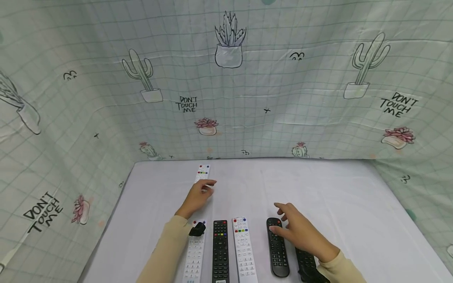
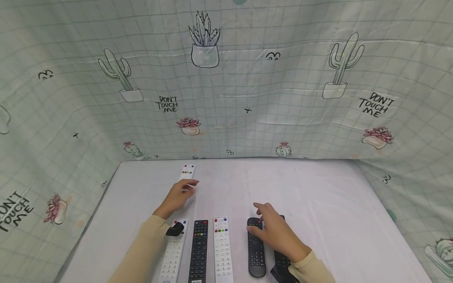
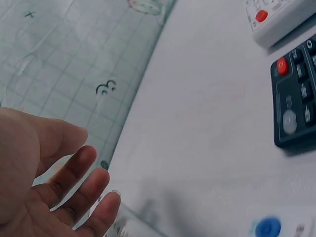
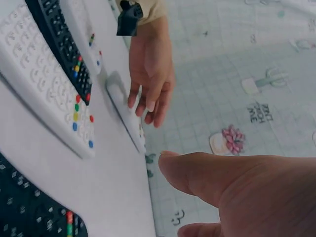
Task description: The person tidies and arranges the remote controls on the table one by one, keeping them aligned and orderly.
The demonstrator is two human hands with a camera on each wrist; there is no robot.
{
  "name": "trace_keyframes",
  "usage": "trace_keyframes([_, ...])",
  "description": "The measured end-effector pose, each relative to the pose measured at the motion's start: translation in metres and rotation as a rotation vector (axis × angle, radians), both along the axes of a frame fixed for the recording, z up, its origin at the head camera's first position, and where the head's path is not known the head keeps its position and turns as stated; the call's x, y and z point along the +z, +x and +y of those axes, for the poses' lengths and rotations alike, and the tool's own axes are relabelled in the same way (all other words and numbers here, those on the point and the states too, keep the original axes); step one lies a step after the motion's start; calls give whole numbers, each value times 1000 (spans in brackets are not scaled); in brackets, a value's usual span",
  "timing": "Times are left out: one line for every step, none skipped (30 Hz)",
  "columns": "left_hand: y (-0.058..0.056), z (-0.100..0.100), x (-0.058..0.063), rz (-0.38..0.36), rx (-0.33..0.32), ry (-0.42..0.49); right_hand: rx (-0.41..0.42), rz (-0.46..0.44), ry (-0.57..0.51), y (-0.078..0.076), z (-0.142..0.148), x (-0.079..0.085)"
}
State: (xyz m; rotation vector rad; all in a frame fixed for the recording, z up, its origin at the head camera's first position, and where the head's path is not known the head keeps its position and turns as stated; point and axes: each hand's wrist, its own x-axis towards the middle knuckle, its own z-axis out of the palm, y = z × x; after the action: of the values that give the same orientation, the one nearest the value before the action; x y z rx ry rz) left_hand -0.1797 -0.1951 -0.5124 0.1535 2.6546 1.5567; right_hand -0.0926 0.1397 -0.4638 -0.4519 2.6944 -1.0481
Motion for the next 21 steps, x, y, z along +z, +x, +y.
trace_keyframes([1, -3, 0, 1, 15, 0, 11, -4, -7, -3, -2, 0])
trace_keyframes([3, -6, 1, -3, 26, 4, 19, -9, -10, -6, -4, 1])
trace_keyframes([4, -9, 1, -3, 40, 6, 31, -6, -14, -9, -7, 1])
trace_keyframes([5, -12, 2, -7, 53, 10, 40, 2, -16, -12, -9, 2])
trace_keyframes([7, -15, 3, -10, 66, 13, 49, 9, -18, -15, -11, 2])
trace_keyframes([8, -18, 3, -12, 78, 15, 59, 16, -20, -18, -13, 3])
trace_keyframes([9, -20, 4, -15, 90, 15, 68, 27, -21, -20, -15, 4])
trace_keyframes([11, -23, 4, -16, 101, 15, 76, 29, -24, -23, -17, 4])
trace_keyframes([12, -25, 4, -18, 111, 15, 82, 33, -24, -26, -19, 5])
trace_keyframes([13, -28, 5, -20, 122, 15, 88, 38, -25, -29, -21, 6])
trace_keyframes([15, -30, 5, -21, 131, 15, 97, 42, -26, -33, -23, 6])
trace_keyframes([17, -32, 5, -27, 140, 16, 102, 43, -27, -36, -25, 7])
trace_keyframes([18, -34, 5, -33, 148, 15, 107, 48, -25, -40, -27, 7])
trace_keyframes([20, -36, 4, -35, 155, 17, 108, 48, -23, -44, -29, 7])
trace_keyframes([21, -37, 4, -42, 162, 19, 110, 51, -19, -48, -31, 6])
trace_keyframes([23, -40, 3, -44, 167, 16, 109, 50, -15, -52, -33, 6])
trace_keyframes([25, -41, 3, -51, 172, 16, 113, 49, -15, -56, -36, 5])
trace_keyframes([27, -43, 3, -56, 176, 15, 112, 46, -12, -61, -38, 5])
trace_keyframes([28, -44, 2, -55, 181, 15, 115, 43, -10, -65, -41, 4])
trace_keyframes([29, -46, 2, -50, 186, 17, 117, 39, -9, -69, -43, 4])
trace_keyframes([30, -47, 1, -52, 193, 17, 122, 38, -9, -73, -46, 3])
